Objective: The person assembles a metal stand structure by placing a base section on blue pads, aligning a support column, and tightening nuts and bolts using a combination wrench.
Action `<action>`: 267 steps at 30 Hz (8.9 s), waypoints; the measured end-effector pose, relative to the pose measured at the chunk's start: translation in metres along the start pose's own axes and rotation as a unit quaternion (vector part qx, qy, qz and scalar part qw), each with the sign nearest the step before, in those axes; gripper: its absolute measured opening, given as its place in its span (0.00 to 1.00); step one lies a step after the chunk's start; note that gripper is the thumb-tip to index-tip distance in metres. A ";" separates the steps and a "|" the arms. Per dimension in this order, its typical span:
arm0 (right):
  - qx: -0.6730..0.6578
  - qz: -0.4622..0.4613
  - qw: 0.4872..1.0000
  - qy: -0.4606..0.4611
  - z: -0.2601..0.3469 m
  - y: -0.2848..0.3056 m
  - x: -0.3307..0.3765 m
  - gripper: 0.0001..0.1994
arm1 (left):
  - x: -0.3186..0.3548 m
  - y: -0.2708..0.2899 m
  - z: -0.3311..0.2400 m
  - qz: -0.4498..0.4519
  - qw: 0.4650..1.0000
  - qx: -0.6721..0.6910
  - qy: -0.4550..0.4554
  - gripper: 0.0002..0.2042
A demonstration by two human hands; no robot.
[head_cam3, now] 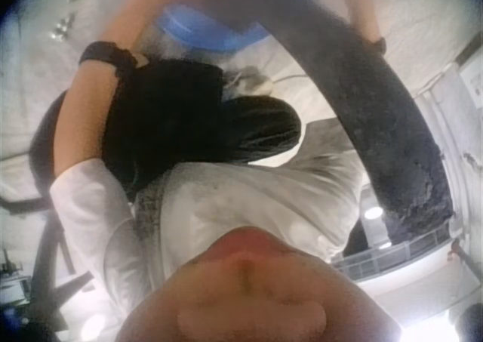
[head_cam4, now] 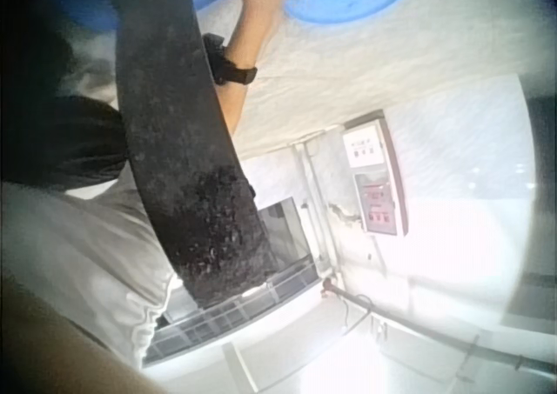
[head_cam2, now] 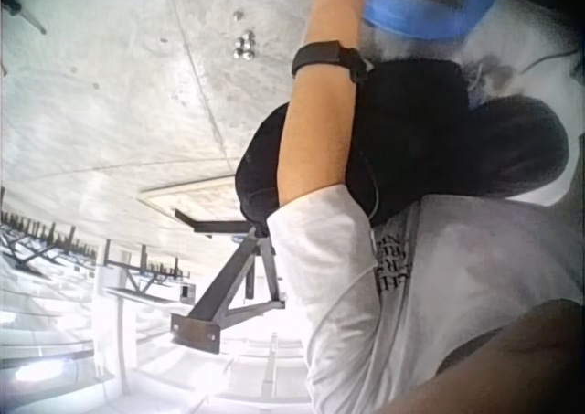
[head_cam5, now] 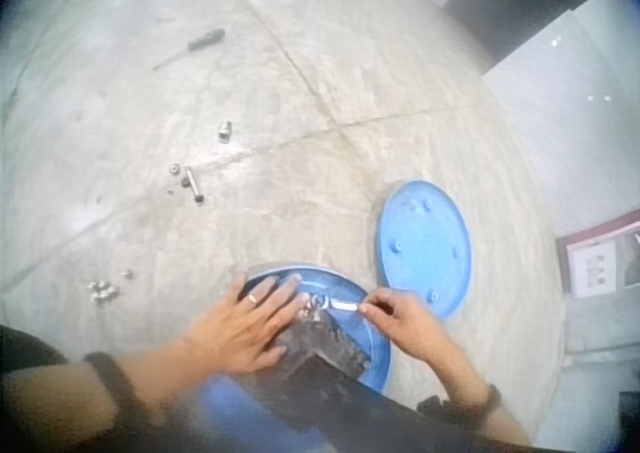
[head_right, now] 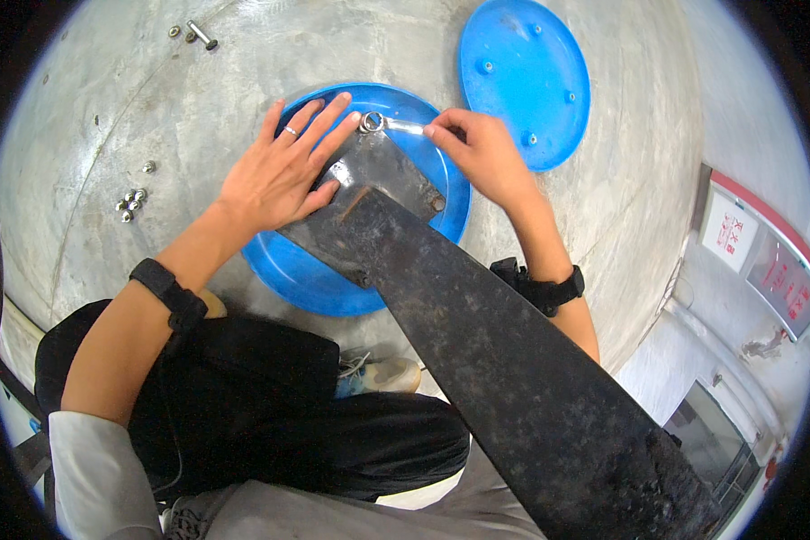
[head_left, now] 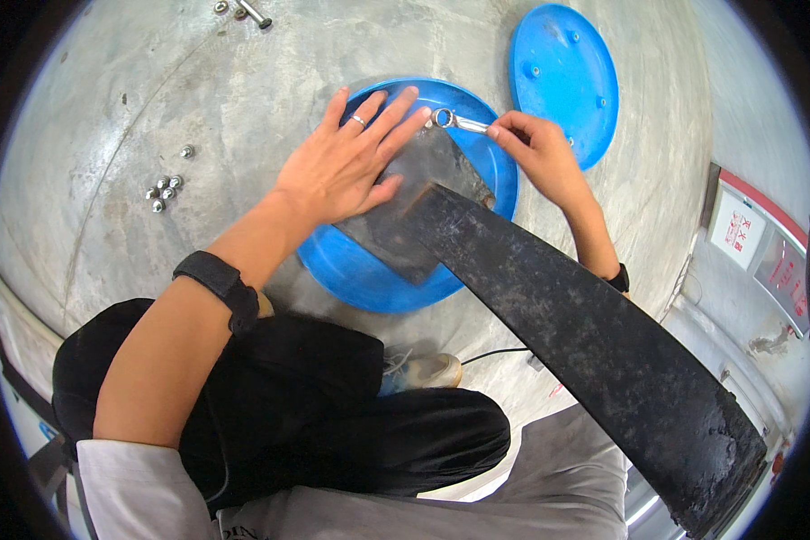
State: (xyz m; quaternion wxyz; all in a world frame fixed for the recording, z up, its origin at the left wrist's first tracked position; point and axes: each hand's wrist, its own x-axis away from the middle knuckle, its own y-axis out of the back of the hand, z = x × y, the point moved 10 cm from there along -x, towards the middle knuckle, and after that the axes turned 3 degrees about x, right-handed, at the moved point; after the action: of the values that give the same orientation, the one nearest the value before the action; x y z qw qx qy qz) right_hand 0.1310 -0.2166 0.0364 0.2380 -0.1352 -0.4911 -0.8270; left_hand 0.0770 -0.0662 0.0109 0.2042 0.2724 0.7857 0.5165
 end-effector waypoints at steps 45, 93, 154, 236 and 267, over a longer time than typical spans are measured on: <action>-0.201 0.340 0.915 -0.079 -0.003 -0.083 0.011 0.14 | 0.000 -0.001 -0.002 0.005 1.000 0.001 -0.011 0.32; -0.185 0.107 0.967 -0.141 -0.029 -0.053 0.021 0.13 | -0.001 0.001 -0.002 -0.001 1.000 -0.010 -0.006 0.32; -0.618 -0.496 0.610 -0.008 0.006 0.065 0.300 0.11 | -0.052 0.037 -0.025 -0.025 0.991 0.120 -0.051 0.12; -0.522 -0.443 0.707 -0.177 -0.034 -0.001 0.256 0.04 | -0.078 0.021 -0.022 0.000 0.990 -0.002 -0.143 0.09; -0.487 -0.396 0.755 -0.189 -0.026 0.002 0.249 0.07 | -0.092 -0.002 -0.068 0.058 0.960 -0.117 -0.248 0.04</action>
State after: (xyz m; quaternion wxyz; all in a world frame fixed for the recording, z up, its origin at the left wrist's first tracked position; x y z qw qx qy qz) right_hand -0.0797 -0.3054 0.1388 -0.3064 -0.1801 -0.0665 -0.9324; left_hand 0.1064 -0.1732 0.0382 0.3930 0.4116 0.6269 0.5321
